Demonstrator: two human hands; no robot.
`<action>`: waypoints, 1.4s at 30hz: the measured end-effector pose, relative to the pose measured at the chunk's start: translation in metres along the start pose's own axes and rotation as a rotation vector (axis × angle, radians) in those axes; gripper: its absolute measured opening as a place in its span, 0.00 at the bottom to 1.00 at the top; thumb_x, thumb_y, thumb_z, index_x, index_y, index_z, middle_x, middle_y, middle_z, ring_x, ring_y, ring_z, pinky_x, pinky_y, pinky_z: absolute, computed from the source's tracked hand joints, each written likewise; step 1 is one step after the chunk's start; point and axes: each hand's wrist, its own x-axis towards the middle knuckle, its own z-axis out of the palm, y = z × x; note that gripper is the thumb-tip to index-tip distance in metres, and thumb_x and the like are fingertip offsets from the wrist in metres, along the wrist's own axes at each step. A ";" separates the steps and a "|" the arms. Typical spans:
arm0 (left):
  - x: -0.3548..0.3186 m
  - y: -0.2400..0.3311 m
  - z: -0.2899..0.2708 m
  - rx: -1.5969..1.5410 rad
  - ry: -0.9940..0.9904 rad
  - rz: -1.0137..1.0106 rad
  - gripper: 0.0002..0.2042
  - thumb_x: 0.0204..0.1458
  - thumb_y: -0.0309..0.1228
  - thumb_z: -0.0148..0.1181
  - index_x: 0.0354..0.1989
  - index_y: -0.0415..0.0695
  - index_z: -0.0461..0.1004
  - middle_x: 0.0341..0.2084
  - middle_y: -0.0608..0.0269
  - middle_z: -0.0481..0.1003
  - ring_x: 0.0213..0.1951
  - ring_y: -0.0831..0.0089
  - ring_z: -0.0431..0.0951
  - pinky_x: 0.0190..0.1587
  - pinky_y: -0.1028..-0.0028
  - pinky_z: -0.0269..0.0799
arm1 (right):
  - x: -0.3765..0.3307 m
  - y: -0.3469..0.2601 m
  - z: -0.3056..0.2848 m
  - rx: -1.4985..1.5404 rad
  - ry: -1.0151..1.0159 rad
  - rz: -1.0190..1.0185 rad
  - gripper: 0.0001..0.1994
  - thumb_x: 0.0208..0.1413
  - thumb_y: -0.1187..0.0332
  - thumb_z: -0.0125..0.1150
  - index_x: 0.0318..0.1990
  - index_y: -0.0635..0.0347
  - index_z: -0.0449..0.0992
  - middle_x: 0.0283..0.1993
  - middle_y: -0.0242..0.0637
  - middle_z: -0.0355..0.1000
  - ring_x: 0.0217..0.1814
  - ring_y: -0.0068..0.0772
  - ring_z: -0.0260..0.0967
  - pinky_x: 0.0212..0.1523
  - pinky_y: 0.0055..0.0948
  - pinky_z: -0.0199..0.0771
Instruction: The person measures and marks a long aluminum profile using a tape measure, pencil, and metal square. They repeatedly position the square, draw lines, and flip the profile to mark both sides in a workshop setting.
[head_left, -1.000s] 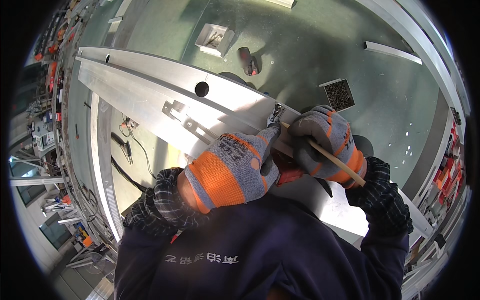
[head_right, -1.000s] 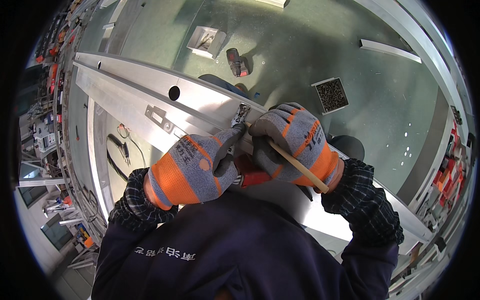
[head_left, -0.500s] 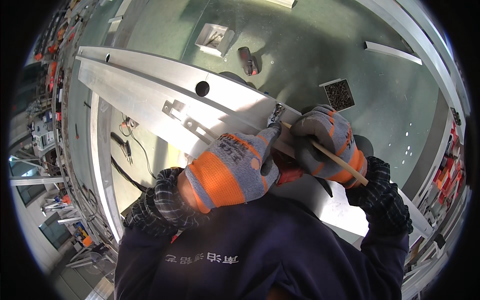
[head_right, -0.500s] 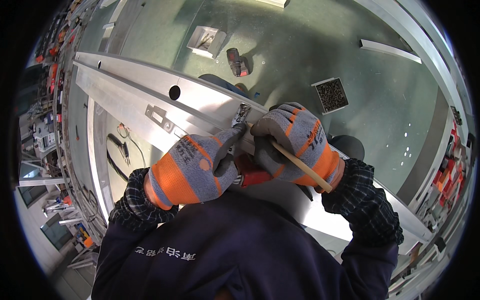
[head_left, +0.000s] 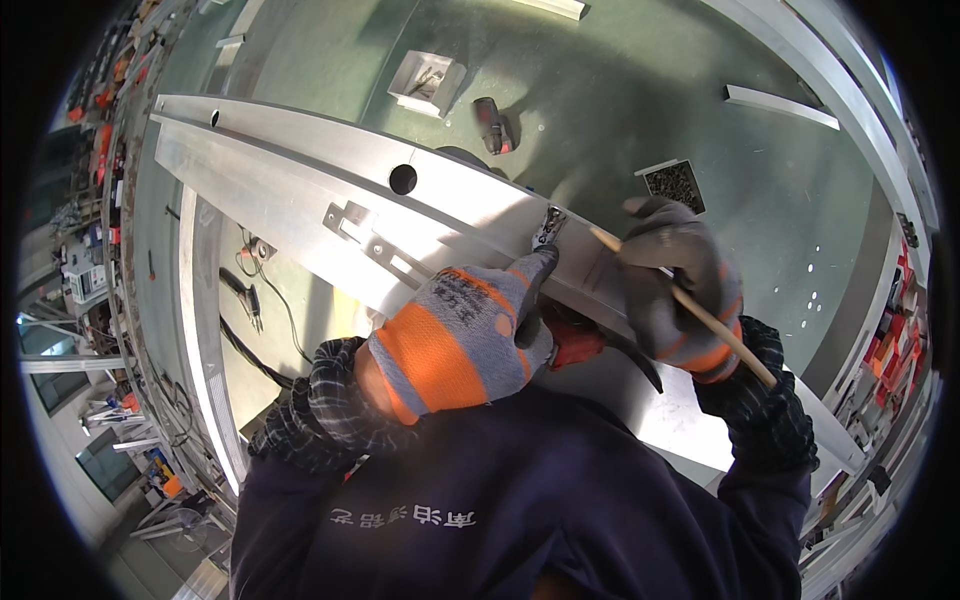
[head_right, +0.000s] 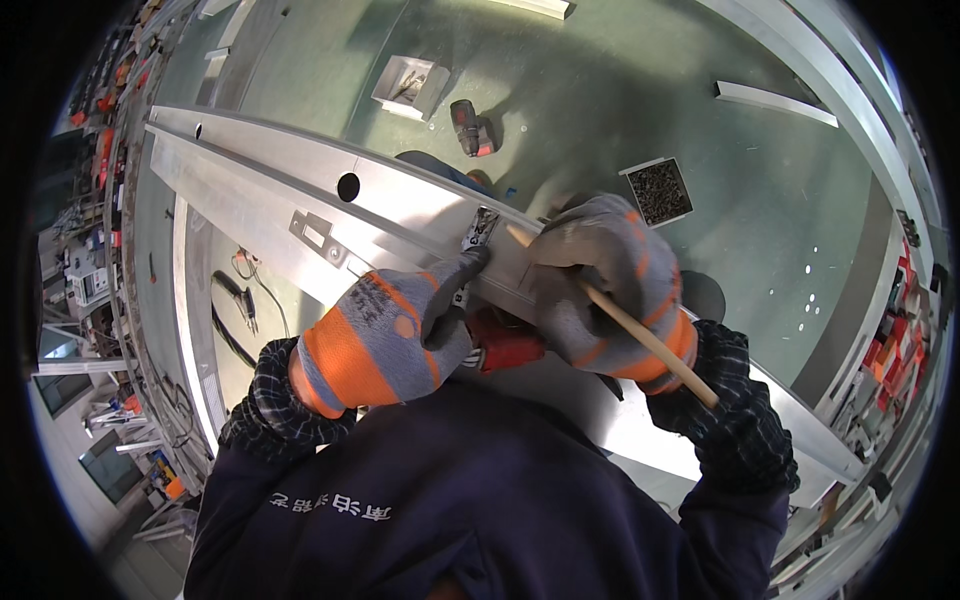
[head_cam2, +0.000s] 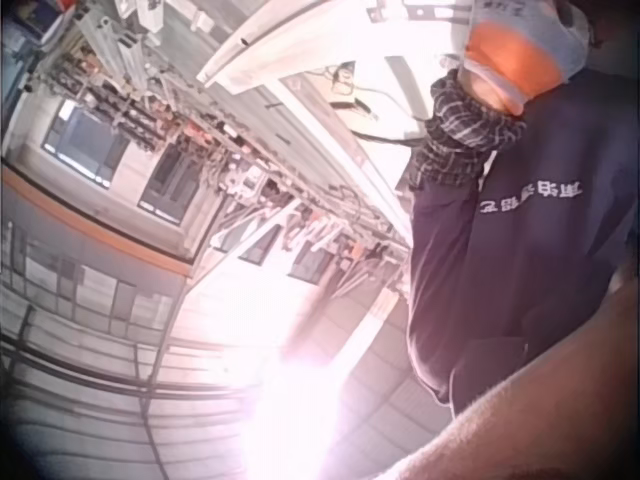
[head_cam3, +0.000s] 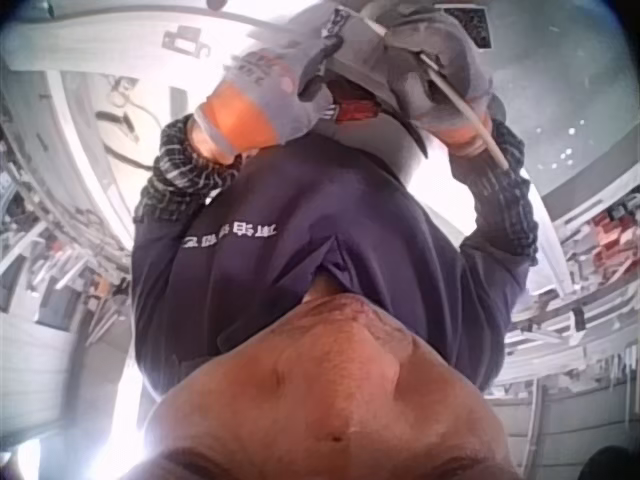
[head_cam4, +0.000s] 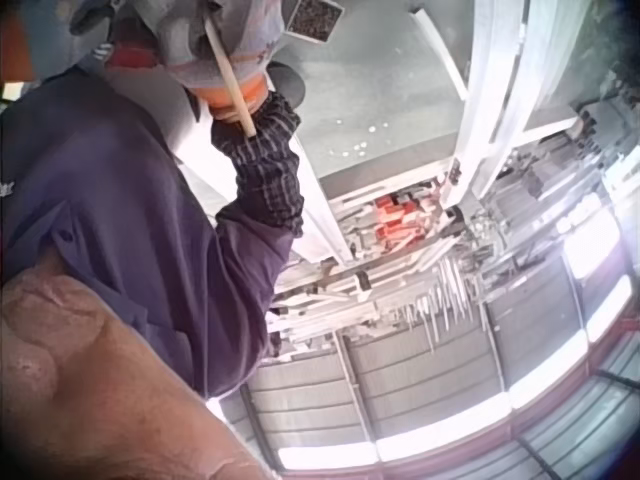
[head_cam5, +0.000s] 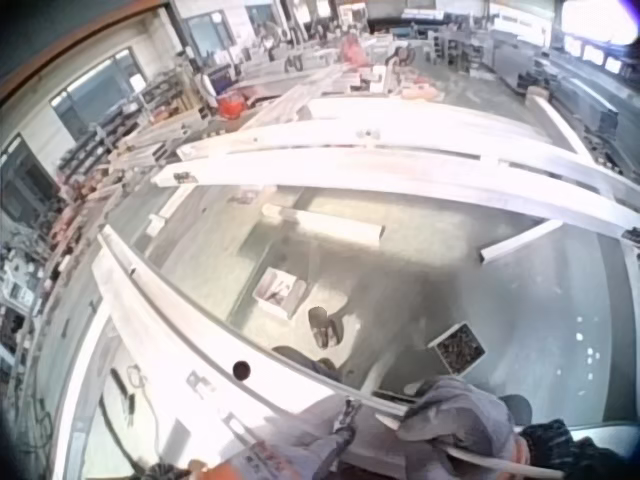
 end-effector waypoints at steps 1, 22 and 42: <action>-0.002 0.005 -0.007 -0.036 -0.021 -0.006 0.35 0.61 0.38 0.69 0.75 0.34 0.69 0.44 0.39 0.84 0.46 0.43 0.86 0.53 0.55 0.81 | -0.002 -0.004 -0.007 -0.024 0.018 -0.010 0.09 0.58 0.78 0.68 0.46 0.61 0.79 0.42 0.44 0.80 0.45 0.49 0.81 0.62 0.49 0.78; 0.010 0.061 0.087 -0.309 -0.138 0.166 0.36 0.65 0.22 0.59 0.84 0.45 0.61 0.43 0.47 0.84 0.40 0.63 0.85 0.51 0.66 0.81 | -0.099 -0.022 -0.090 -0.224 0.193 0.107 0.08 0.67 0.82 0.57 0.49 0.60 0.75 0.41 0.42 0.80 0.45 0.37 0.84 0.65 0.47 0.81; 0.018 0.082 0.079 -0.199 -0.102 0.171 0.35 0.64 0.19 0.58 0.82 0.40 0.63 0.44 0.41 0.83 0.39 0.57 0.86 0.48 0.65 0.81 | -0.110 -0.004 -0.092 -0.069 0.121 0.124 0.14 0.55 0.78 0.73 0.48 0.58 0.81 0.43 0.39 0.81 0.40 0.41 0.83 0.42 0.35 0.85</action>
